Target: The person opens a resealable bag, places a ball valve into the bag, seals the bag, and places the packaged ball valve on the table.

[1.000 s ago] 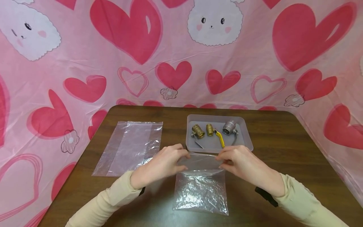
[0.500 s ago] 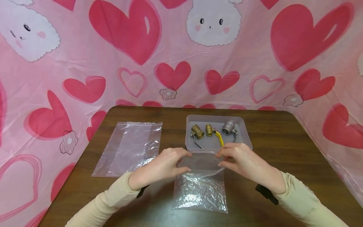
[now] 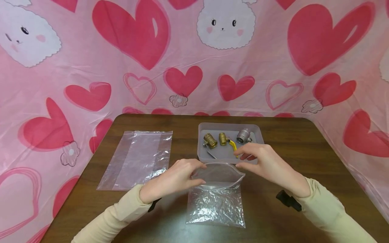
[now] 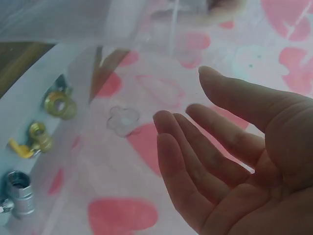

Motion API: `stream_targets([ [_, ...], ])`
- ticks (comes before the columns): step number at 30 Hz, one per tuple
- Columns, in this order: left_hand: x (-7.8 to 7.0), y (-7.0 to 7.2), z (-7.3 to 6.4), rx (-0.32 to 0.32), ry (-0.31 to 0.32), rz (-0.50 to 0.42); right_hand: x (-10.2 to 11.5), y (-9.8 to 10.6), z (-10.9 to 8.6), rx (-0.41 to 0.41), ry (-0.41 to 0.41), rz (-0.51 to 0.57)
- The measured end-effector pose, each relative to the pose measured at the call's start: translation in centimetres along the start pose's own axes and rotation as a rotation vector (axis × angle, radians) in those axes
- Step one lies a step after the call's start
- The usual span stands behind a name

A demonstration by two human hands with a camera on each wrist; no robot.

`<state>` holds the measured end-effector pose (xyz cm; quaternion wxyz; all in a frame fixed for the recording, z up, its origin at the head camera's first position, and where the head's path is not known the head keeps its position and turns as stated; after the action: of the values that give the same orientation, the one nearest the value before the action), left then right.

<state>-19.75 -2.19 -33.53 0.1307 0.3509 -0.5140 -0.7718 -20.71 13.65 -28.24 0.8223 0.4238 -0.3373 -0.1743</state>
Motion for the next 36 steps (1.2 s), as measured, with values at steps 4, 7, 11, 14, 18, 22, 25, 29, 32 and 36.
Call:
stream_targets([
  [4, 0.0, -0.1, 0.1, -0.003, -0.001, 0.004, -2.4, 0.2, 0.1, 0.015, -0.097, -0.017],
  [7, 0.0, -0.2, 0.1, -0.004, -0.003, 0.001, -4.5, 0.2, 0.0, 0.016, -0.170, -0.011],
  [11, 0.1, -0.3, 0.1, -0.004, -0.004, -0.005, -7.4, 0.3, -0.1, -0.008, -0.247, 0.010],
  [14, 0.2, -0.3, 0.1, 0.001, 0.000, -0.009, -9.8, 0.4, -0.1, -0.018, -0.299, 0.009],
  [18, 0.3, -0.4, 0.0, 0.011, 0.012, -0.018, -12.9, 0.3, -0.3, -0.003, -0.387, -0.002],
  [22, 0.3, -0.5, -0.1, 0.012, 0.012, -0.025, -15.0, 0.2, -0.4, 0.018, -0.454, 0.003],
  [25, 0.3, -0.5, -0.1, 0.011, 0.011, -0.023, -16.1, -0.1, -0.4, 0.032, -0.483, 0.020],
  [29, 0.4, -0.6, -0.1, 0.014, 0.019, -0.021, -17.5, -0.6, -0.3, 0.049, -0.517, 0.032],
  [32, 0.4, -0.7, -0.1, 0.018, 0.025, -0.024, -18.3, -1.0, -0.3, 0.062, -0.538, 0.039],
  [36, 0.5, -0.8, -0.2, 0.033, 0.045, -0.049, -19.3, -1.5, -0.2, 0.090, -0.563, 0.059],
])
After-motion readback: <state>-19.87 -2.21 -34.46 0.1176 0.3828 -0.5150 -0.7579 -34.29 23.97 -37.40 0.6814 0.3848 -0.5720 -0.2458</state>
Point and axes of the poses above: each hand's wrist, its own z-axis towards the middle knuckle, its own y-axis out of the back of the hand, x = y × z, the point moved 10 cm from there along z, towards the middle knuckle
